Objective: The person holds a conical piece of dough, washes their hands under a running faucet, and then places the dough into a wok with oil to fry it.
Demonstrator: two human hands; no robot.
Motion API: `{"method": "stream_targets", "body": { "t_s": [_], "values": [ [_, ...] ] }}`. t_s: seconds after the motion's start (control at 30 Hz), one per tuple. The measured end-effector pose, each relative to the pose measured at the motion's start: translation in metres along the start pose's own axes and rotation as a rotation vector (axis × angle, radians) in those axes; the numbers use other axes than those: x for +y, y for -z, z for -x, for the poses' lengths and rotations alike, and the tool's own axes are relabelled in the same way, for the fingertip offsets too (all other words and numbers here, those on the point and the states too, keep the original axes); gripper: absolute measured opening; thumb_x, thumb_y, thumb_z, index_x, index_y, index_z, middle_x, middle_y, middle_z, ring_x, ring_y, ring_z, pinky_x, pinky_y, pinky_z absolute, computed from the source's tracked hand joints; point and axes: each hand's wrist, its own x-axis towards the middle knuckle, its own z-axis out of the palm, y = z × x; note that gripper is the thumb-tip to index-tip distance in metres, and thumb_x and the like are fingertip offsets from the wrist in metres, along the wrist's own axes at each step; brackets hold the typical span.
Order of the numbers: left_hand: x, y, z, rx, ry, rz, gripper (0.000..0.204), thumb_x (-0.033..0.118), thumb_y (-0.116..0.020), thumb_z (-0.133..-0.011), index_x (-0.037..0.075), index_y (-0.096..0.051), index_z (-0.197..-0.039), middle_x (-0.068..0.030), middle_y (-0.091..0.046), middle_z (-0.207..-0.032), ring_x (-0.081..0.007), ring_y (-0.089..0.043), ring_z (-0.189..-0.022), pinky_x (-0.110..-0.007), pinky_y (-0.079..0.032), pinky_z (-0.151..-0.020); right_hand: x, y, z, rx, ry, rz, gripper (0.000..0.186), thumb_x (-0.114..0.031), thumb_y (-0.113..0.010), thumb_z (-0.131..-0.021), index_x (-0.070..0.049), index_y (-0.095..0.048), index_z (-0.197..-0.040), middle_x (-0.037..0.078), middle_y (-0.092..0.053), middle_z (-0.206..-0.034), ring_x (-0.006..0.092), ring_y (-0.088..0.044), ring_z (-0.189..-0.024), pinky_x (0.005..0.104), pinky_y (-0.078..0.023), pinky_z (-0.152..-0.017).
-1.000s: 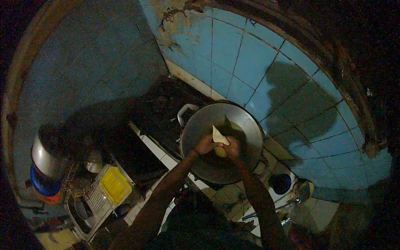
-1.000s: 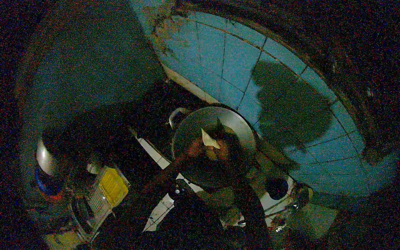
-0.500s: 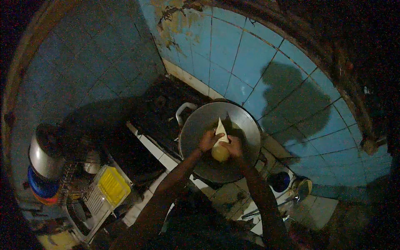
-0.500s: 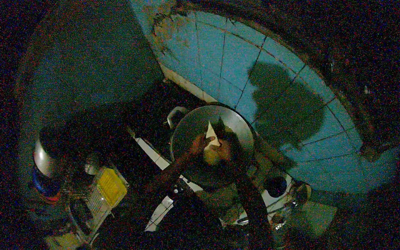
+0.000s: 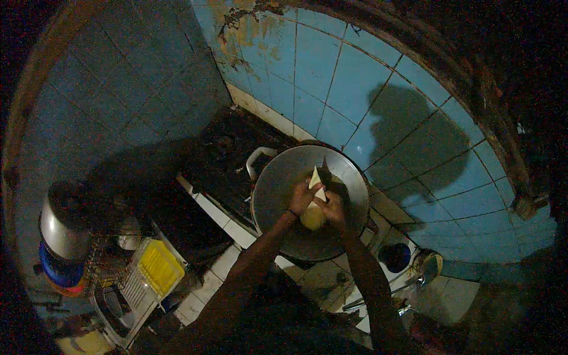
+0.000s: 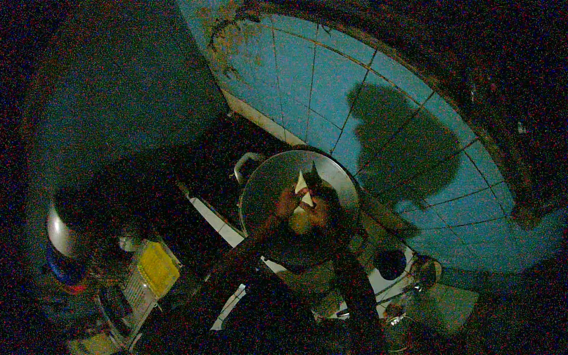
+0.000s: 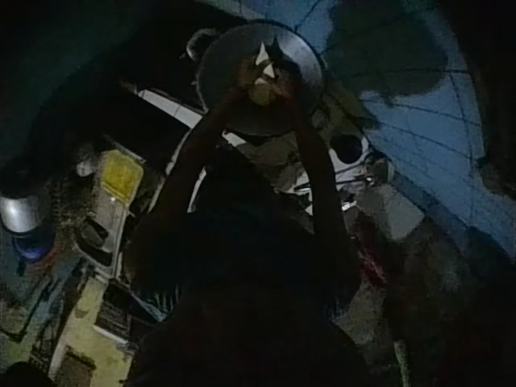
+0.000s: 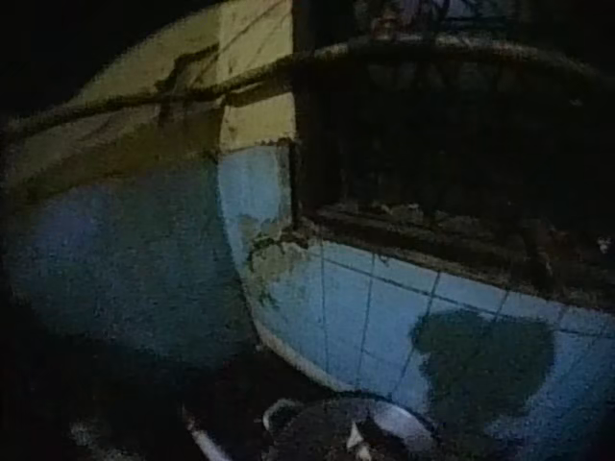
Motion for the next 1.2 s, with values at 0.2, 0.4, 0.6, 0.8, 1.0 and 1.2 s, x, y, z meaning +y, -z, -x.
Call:
{"method": "stream_targets", "body": {
  "t_s": [0.2, 0.4, 0.6, 0.8, 1.0, 1.2],
  "values": [
    [0.029, 0.028, 0.022, -0.363, 0.006, -0.079, 0.034, 0.029, -0.059, -0.076, 0.002, -0.053, -0.096, -0.0103, -0.059, -0.089, -0.0176, -0.055, -0.080, -0.031, -0.043, -0.073, -0.005, 0.000, 0.004, 0.119, -0.126, -0.267, 0.029, -0.027, -0.061, -0.074, 0.001, -0.053, -0.073, 0.009, -0.047, -0.060, 0.0175, -0.045, -0.056, 0.0313, -0.038, -0.054],
    [0.011, 0.032, 0.023, -0.409, 0.010, -0.285, 0.044, 0.034, -0.059, -0.074, 0.001, -0.050, -0.102, -0.0136, -0.057, -0.097, -0.0261, -0.054, -0.090, -0.035, -0.041, -0.078, -0.025, 0.011, -0.005, -0.070, -0.115, -0.041, 0.026, -0.024, -0.060, -0.075, 0.000, -0.051, -0.071, 0.008, -0.049, -0.062, 0.0164, -0.046, -0.057, 0.0296, -0.039, -0.055],
    [-0.009, 0.013, 0.028, -0.221, -0.136, -0.334, 0.047, 0.035, -0.059, -0.073, 0.000, -0.050, -0.103, -0.0163, -0.056, -0.097, -0.0286, -0.055, -0.088, -0.037, -0.041, -0.078, -0.034, -0.006, -0.009, 0.256, -0.057, -0.469, 0.024, -0.023, -0.059, -0.076, 0.000, -0.052, -0.072, 0.008, -0.049, -0.062, 0.0156, -0.045, -0.057, 0.0282, -0.037, -0.054],
    [0.045, 0.015, 0.028, -0.221, 0.001, -0.297, 0.049, 0.035, -0.061, -0.071, 0.000, -0.050, -0.103, -0.0166, -0.056, -0.090, -0.0276, -0.055, -0.080, -0.035, -0.043, -0.071, -0.047, 0.018, -0.018, 0.093, -0.235, -0.573, 0.021, -0.020, -0.057, -0.078, 0.000, -0.052, -0.072, 0.007, -0.048, -0.062, 0.0124, -0.041, -0.056, 0.0267, -0.034, -0.052],
    [0.024, 0.010, 0.020, -0.180, -0.023, -0.346, 0.046, 0.033, -0.065, -0.068, 0.000, -0.053, -0.097, -0.0143, -0.057, -0.076, -0.0215, -0.052, -0.060, -0.032, -0.042, -0.059, -0.059, 0.017, -0.015, 0.173, -0.300, -0.374, 0.024, -0.022, -0.056, -0.080, -0.001, -0.052, -0.069, 0.002, -0.042, -0.059, 0.0086, -0.038, -0.055, 0.0252, -0.032, -0.051],
    [-0.037, 0.008, 0.011, -0.122, -0.143, -0.015, 0.045, 0.033, -0.064, -0.070, 0.000, -0.053, -0.098, -0.0144, -0.057, -0.082, -0.0221, -0.054, -0.070, -0.032, -0.043, -0.065, -0.054, 0.013, -0.016, 0.173, -0.190, -0.227, 0.025, -0.021, -0.056, -0.080, -0.001, -0.050, -0.067, -0.001, -0.035, -0.057, 0.0061, -0.033, -0.054, 0.0225, -0.029, -0.048]
  ]
}}
